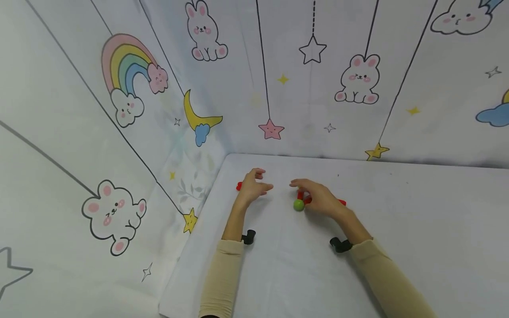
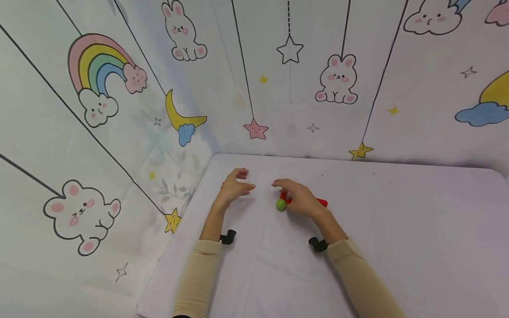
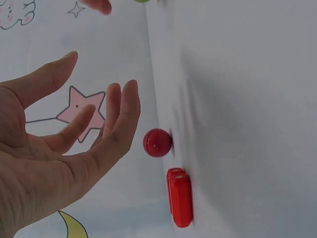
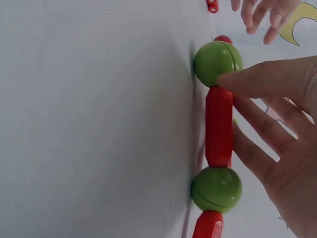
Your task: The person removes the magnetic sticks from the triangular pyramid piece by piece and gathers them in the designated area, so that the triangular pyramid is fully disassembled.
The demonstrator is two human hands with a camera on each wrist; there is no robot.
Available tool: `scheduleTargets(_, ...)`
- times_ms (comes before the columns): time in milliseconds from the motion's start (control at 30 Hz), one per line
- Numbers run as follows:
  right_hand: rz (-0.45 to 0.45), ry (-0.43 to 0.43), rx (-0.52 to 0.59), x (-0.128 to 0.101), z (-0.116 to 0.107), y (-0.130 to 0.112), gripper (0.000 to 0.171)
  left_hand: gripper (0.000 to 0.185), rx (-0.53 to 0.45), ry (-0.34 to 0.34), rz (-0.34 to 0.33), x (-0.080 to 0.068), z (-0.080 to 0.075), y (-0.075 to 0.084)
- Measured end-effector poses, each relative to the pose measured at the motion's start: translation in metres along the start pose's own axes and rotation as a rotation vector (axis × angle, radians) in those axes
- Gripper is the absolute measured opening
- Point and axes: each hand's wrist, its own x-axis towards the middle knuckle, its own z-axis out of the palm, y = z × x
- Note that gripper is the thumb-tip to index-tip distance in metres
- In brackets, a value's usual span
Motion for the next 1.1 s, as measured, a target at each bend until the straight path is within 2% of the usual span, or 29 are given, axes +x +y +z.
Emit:
scheduleTargets(333,-0.071,0.033,-0.041,0.004,0.011,0.003,0.068,0.066,0.076,-0.127,-0.03,-0.002,0.045,0.003)
scheduleTargets(567,-0.114,0.087,-0.075,0.008,0.012,0.007,0.07,0.069,0.217,-0.16,0.003,0.003,0.068,0.002)
scheduleTargets(767,-0.121,0.073,-0.057,0.007,0.012,0.008,0.072,0.072,0.292,-0.16,-0.011,0.003,0.078,-0.002)
scheduleTargets(900,-0.134,0.071,-0.045,0.007,0.012,0.008,0.071,0.074,0.335,-0.184,-0.011,0.002,0.08,-0.001)
scheduleTargets(1100,-0.125,0.05,-0.012,0.007,0.012,0.012,0.073,0.075,0.333,-0.174,-0.025,0.001,0.079,0.0)
